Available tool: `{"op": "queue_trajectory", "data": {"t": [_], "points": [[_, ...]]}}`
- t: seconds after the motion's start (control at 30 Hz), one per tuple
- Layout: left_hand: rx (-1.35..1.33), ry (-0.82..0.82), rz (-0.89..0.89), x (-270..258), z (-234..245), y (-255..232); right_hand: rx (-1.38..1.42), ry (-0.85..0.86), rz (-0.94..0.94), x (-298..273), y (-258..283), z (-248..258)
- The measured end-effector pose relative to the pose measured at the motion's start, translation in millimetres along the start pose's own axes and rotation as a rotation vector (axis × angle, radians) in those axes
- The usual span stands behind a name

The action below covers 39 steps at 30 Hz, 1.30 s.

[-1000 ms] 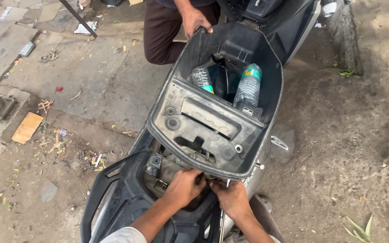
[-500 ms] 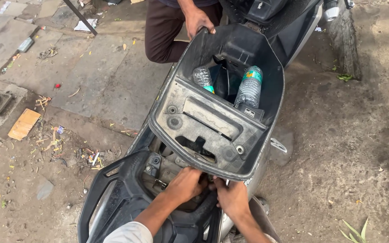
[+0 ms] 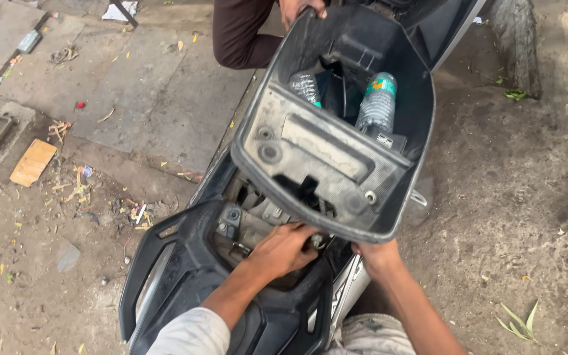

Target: Using a T-handle wrench and screwdriver to disassemble components under the scooter seat.

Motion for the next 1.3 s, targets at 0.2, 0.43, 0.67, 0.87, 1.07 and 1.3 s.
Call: {"op": "queue_trajectory", "data": {"t": [0.2,0.43,0.67,0.87,1.07,1.3], "points": [[0.197,-0.060,-0.209,-6.1,-18.4,2.3,-0.195,0.129,-0.160,-35.9,36.2,-35.8],[0.273,0.083,-0.143,-10.6,-19.5,-7.0,-0.338,0.240,-0.148,-12.5,22.3,-32.4],[0.564,0.011,-0.550,-11.1,-36.6,-6.8,-0.376,0.277,-0.075,-33.5,35.5,-41.0],[0.689,-0.017,-0.674,-12.8,-39.1,-8.7,-0.136,0.458,-0.173,-46.2,21.7,-57.8],[0.732,-0.074,-0.732,-11.8,-34.3,-10.7,0.092,0.688,-0.176,-29.7,14.3,-62.6],[0.835,-0.135,-0.854,-19.3,-38.8,-20.3,0.046,0.540,-0.095,-36.8,11.4,-62.1]]}}
Point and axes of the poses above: each hand's wrist, its own x-axis towards the middle knuckle, its own z-axis out of the back of the hand, y = z × x, the point moved 8 cm from there along x, towards the middle knuckle, and after that the axes turned 13 degrees about -z, right-handed, at the moved point
